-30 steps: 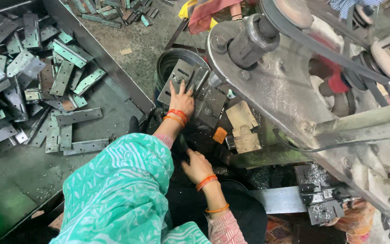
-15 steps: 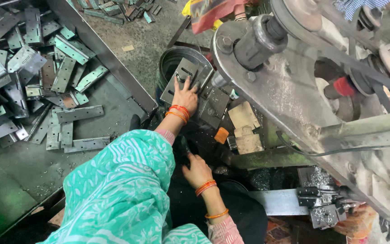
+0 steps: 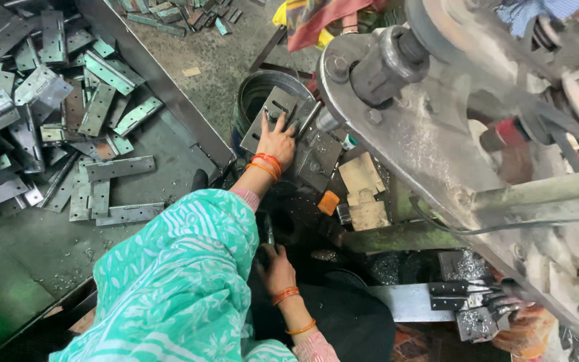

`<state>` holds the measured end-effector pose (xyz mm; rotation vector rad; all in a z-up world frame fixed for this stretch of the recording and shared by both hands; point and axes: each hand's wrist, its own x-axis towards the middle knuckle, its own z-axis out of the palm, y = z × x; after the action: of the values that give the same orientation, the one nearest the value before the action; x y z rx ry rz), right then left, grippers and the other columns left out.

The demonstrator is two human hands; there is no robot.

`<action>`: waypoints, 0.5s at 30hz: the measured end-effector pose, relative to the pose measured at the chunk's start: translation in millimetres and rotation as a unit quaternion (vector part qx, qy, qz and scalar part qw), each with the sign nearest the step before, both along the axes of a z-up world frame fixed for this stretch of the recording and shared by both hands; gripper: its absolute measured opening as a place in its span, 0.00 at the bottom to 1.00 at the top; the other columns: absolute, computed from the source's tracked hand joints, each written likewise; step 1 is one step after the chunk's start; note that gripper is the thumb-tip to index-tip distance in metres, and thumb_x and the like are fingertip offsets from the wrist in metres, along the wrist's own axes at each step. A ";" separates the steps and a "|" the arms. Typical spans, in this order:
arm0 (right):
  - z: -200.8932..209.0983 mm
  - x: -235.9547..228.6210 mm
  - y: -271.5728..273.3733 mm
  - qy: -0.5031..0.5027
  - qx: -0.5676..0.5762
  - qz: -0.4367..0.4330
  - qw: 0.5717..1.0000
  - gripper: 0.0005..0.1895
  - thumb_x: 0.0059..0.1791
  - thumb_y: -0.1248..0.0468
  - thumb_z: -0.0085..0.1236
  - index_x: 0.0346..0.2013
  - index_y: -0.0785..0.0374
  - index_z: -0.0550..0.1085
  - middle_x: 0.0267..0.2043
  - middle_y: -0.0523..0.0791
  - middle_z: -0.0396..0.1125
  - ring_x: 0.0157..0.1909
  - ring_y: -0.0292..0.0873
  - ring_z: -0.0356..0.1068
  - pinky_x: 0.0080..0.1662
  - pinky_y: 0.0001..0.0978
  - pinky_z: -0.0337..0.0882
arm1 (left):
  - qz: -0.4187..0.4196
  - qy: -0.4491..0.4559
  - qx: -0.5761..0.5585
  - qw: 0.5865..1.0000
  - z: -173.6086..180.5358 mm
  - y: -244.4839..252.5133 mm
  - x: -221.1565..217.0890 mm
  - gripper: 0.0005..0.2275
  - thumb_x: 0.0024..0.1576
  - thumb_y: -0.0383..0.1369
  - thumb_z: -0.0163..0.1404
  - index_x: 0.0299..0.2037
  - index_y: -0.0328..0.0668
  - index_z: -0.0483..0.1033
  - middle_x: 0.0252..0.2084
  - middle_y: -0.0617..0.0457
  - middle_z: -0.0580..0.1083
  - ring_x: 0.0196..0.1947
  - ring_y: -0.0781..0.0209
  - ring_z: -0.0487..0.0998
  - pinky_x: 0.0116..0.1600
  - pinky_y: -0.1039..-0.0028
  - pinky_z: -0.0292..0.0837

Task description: The person operates a manual press machine to process metal hinge components. They repeatedly pick up a hinge from a bin, place it into the machine's die, and pull a lever to activate the press. The processed hinge is then removed and placed back into the bin.

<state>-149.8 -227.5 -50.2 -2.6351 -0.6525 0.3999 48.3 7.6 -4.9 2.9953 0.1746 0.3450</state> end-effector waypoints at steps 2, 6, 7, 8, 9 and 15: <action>17.6 7.9 2.3 0.006 -0.026 0.010 1.000 0.29 0.43 0.57 0.65 0.58 0.52 0.70 0.60 0.54 0.64 0.53 0.64 0.70 0.50 0.54 0.73 | 0.003 -0.020 0.007 1.000 3.6 0.5 -6.3 0.15 0.56 0.37 0.43 0.46 0.51 0.83 0.64 0.57 0.69 0.75 0.44 0.50 0.66 0.23 0.29; 59.4 44.6 10.0 0.023 -0.087 0.053 0.995 0.27 0.46 0.57 0.59 0.59 0.57 0.71 0.53 0.54 0.70 0.54 0.61 0.71 0.53 0.51 0.73 | -0.014 0.013 0.008 1.000 14.7 -1.8 -24.0 0.12 0.57 0.36 0.46 0.42 0.52 0.84 0.54 0.59 0.75 0.74 0.47 0.56 0.70 0.24 0.30; 69.0 50.3 13.4 0.034 -0.090 0.054 0.994 0.28 0.46 0.56 0.58 0.60 0.57 0.70 0.52 0.55 0.70 0.53 0.61 0.71 0.53 0.51 0.73 | -0.019 0.021 0.013 1.000 17.3 -4.1 -31.5 0.12 0.56 0.36 0.47 0.42 0.52 0.84 0.53 0.59 0.75 0.72 0.48 0.58 0.70 0.25 0.30; 77.1 52.9 18.1 0.044 -0.092 0.059 0.993 0.28 0.46 0.56 0.57 0.61 0.56 0.70 0.51 0.55 0.71 0.53 0.61 0.72 0.54 0.50 0.73 | -0.021 0.030 0.019 0.999 20.3 -4.3 -40.1 0.11 0.56 0.37 0.48 0.41 0.52 0.84 0.51 0.59 0.76 0.70 0.49 0.60 0.71 0.25 0.31; 83.9 52.7 22.2 0.044 -0.106 0.061 0.992 0.28 0.46 0.56 0.58 0.61 0.56 0.70 0.52 0.56 0.70 0.54 0.61 0.71 0.54 0.51 0.73 | -0.032 0.042 0.029 0.998 23.5 -6.6 -49.1 0.11 0.55 0.37 0.48 0.42 0.52 0.84 0.50 0.59 0.76 0.69 0.48 0.61 0.71 0.25 0.32; 107.2 45.9 31.2 0.055 -0.116 0.053 0.990 0.27 0.45 0.55 0.59 0.60 0.53 0.72 0.53 0.56 0.69 0.55 0.62 0.70 0.54 0.51 0.72 | -0.072 0.102 0.101 0.987 34.2 -22.5 -112.7 0.10 0.58 0.38 0.49 0.43 0.54 0.84 0.49 0.56 0.78 0.69 0.44 0.62 0.71 0.26 0.37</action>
<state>-103.9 -196.2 57.1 -2.7768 -0.7539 0.6846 -64.4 -14.9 29.2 3.2153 -0.0635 0.0407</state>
